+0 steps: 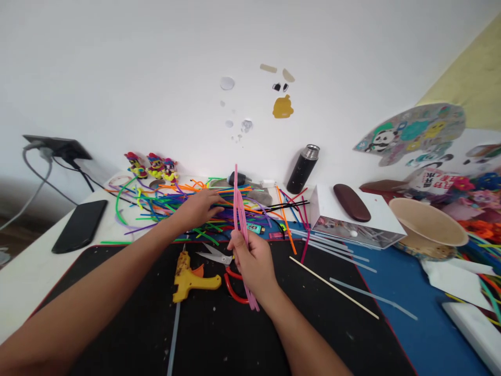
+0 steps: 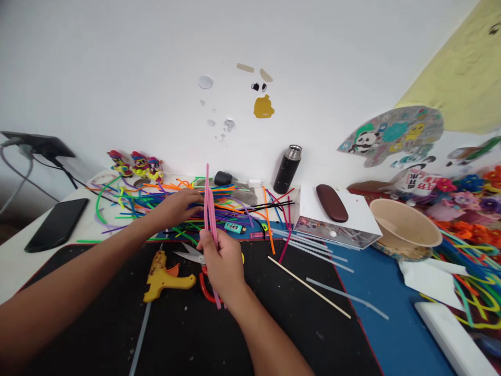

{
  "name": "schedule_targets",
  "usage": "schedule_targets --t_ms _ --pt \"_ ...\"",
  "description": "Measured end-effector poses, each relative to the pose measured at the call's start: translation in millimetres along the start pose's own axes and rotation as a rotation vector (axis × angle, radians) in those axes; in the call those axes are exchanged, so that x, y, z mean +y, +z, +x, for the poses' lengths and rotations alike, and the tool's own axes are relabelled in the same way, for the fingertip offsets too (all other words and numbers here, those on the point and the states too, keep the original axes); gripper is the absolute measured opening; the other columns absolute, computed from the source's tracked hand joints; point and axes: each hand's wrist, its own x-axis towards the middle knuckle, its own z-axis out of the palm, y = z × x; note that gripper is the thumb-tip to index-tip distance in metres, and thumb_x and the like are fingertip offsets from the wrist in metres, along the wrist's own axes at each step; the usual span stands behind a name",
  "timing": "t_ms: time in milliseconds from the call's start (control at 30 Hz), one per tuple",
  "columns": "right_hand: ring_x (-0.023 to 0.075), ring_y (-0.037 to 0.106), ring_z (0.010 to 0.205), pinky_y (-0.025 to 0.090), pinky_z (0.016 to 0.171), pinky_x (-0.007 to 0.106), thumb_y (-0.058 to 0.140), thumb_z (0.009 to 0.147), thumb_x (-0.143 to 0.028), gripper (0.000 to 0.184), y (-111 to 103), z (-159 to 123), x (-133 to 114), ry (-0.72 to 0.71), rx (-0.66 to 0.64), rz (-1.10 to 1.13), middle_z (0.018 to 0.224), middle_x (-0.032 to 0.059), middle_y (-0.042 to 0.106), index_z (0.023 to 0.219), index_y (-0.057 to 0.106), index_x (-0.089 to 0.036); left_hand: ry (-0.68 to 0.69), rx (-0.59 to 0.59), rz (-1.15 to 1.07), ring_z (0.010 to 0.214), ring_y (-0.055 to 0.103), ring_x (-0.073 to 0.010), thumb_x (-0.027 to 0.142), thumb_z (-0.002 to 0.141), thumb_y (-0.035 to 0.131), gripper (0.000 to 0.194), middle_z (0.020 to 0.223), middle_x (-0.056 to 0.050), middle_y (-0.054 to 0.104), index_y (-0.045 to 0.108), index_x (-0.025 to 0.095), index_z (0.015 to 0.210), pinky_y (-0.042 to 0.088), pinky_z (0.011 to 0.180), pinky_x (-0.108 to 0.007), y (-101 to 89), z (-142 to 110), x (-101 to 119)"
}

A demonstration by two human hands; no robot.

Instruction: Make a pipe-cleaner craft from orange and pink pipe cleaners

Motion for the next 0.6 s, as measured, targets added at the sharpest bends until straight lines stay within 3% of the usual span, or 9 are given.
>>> schedule_targets --t_ms 100,233,333,600 --pt "0.0096 0.038 0.043 0.030 0.044 0.022 0.058 0.099 -0.070 0.054 1.3 0.4 -1.6 0.034 -0.015 0.064 0.051 -0.0074 0.043 0.077 0.063 -0.020 -0.089 0.109 -0.177 0.109 0.068 -0.0280 0.038 0.099 0.057 0.031 0.112 -0.011 0.078 0.079 0.019 0.113 0.052 0.102 -0.042 -9.6 -11.4 6.8" --pt "0.0084 0.036 0.039 0.027 0.040 0.021 0.060 0.095 -0.073 0.056 3.3 2.0 -2.2 0.080 -0.047 0.131 0.049 -0.0079 0.043 0.075 0.060 -0.020 -0.181 -0.019 -0.722 0.081 0.066 -0.0199 0.061 0.099 0.057 0.048 0.091 -0.005 0.075 0.077 0.018 0.103 0.053 0.074 -0.029 -21.4 -25.0 33.0" --pt "0.0079 0.035 0.037 0.027 0.039 0.021 0.061 0.093 -0.074 0.058 4.1 3.7 -1.1 0.081 -0.051 0.129 0.047 -0.0084 0.042 0.074 0.059 -0.020 -0.173 -0.083 -0.954 0.067 0.055 -0.0150 0.069 0.095 0.059 0.056 0.076 -0.002 0.064 0.070 0.016 0.084 0.046 0.063 -0.026 -25.5 -30.2 51.2" --pt "0.0075 0.035 0.036 0.027 0.038 0.021 0.062 0.092 -0.076 0.059 6.0 3.2 2.2 0.097 -0.089 0.108 0.045 -0.0081 0.043 0.074 0.059 -0.020 -0.207 -0.120 -1.265 0.066 0.054 -0.0129 0.057 0.082 0.082 0.045 0.078 -0.002 0.066 0.076 0.014 0.094 0.043 0.061 -0.024 -21.7 -26.2 73.5"
